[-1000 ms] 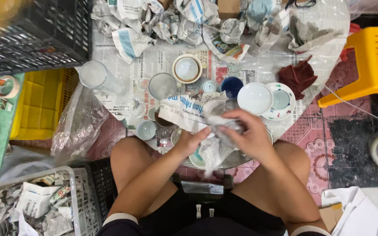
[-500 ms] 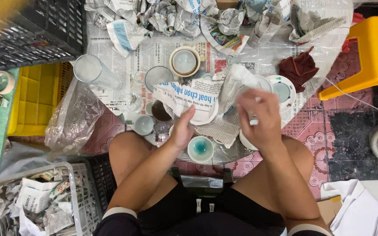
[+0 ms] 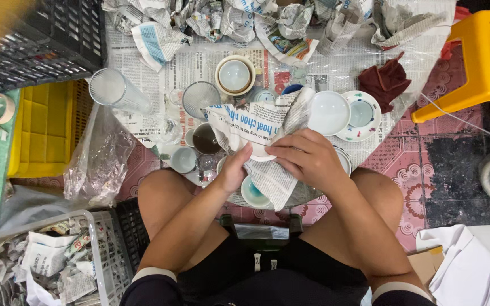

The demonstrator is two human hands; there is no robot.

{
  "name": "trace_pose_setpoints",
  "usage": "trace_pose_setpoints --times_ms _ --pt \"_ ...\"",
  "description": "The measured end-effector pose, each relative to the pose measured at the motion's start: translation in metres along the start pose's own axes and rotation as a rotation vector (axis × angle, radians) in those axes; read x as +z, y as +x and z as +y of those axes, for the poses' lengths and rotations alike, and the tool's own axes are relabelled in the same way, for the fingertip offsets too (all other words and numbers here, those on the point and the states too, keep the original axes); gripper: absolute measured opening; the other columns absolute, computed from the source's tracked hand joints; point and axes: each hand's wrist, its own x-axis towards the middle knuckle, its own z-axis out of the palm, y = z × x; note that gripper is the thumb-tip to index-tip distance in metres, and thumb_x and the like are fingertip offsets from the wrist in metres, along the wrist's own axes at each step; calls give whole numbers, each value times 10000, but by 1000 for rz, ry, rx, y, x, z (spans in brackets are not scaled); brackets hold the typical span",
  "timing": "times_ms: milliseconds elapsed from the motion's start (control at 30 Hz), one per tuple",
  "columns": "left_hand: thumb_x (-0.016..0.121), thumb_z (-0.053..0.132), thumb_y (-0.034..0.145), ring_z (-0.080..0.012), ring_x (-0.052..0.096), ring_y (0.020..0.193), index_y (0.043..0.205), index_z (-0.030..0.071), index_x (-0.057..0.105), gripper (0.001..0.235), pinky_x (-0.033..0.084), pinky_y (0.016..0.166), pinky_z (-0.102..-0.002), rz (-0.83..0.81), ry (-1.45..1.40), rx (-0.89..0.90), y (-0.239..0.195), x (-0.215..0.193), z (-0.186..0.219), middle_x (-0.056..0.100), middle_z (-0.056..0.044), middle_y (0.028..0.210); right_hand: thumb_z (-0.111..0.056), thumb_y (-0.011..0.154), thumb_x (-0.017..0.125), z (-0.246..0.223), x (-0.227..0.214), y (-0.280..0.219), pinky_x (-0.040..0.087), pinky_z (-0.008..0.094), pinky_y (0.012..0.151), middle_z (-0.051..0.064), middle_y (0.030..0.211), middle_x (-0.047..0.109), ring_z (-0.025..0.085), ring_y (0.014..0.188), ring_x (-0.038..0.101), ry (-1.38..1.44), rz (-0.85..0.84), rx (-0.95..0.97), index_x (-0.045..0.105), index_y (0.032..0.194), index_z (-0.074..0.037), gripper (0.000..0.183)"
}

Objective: The person sits cross-legged and wraps small ceramic items, including cups and bowls, in newspaper. They fold the paper around each item and place the wrapped bundles into a nearby basket. The process is repeated for multiple items.

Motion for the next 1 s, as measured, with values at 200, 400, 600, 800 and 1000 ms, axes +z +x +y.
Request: trace_pose_setpoints --times_ms 200,400,600,800,1000 --pt "289 539 1084 -275 523 1386 1543 -3 359 714 384 1197 -429 -46 -30 169 5 8 20 515 -155 1515 50 750 818 12 3 -21 517 302 757 41 1003 717 185 877 642 129 182 78 783 1023 -85 307" --pt "305 539 1132 -265 495 1428 1571 -16 366 710 362 1238 -403 208 71 505 3 23 62 506 -160 1551 82 982 660 27 6 -49 515 271 783 107 1061 638 151 898 626 467 381 271 650 1082 -1 131" --pt "322 543 1112 -265 495 1411 1590 54 335 683 406 1208 -432 334 -171 722 -12 18 103 462 -130 1544 31 1056 582 37 8 -56 518 243 677 84 1118 573 101 787 585 722 443 458 518 1124 -18 106" --pt "356 539 1115 -247 476 1429 1597 56 342 682 386 1225 -419 360 -187 776 -14 18 114 456 -99 1564 55 997 663 28 10 -41 538 268 678 126 1097 624 144 798 645 359 224 431 537 1089 2 165" --pt "400 546 1109 -250 464 1431 1591 41 347 700 368 1240 -433 412 -169 811 -12 13 115 455 -117 1550 2 889 765 16 16 -24 566 321 711 48 1107 674 230 886 706 -10 -19 241 642 1063 -78 228"
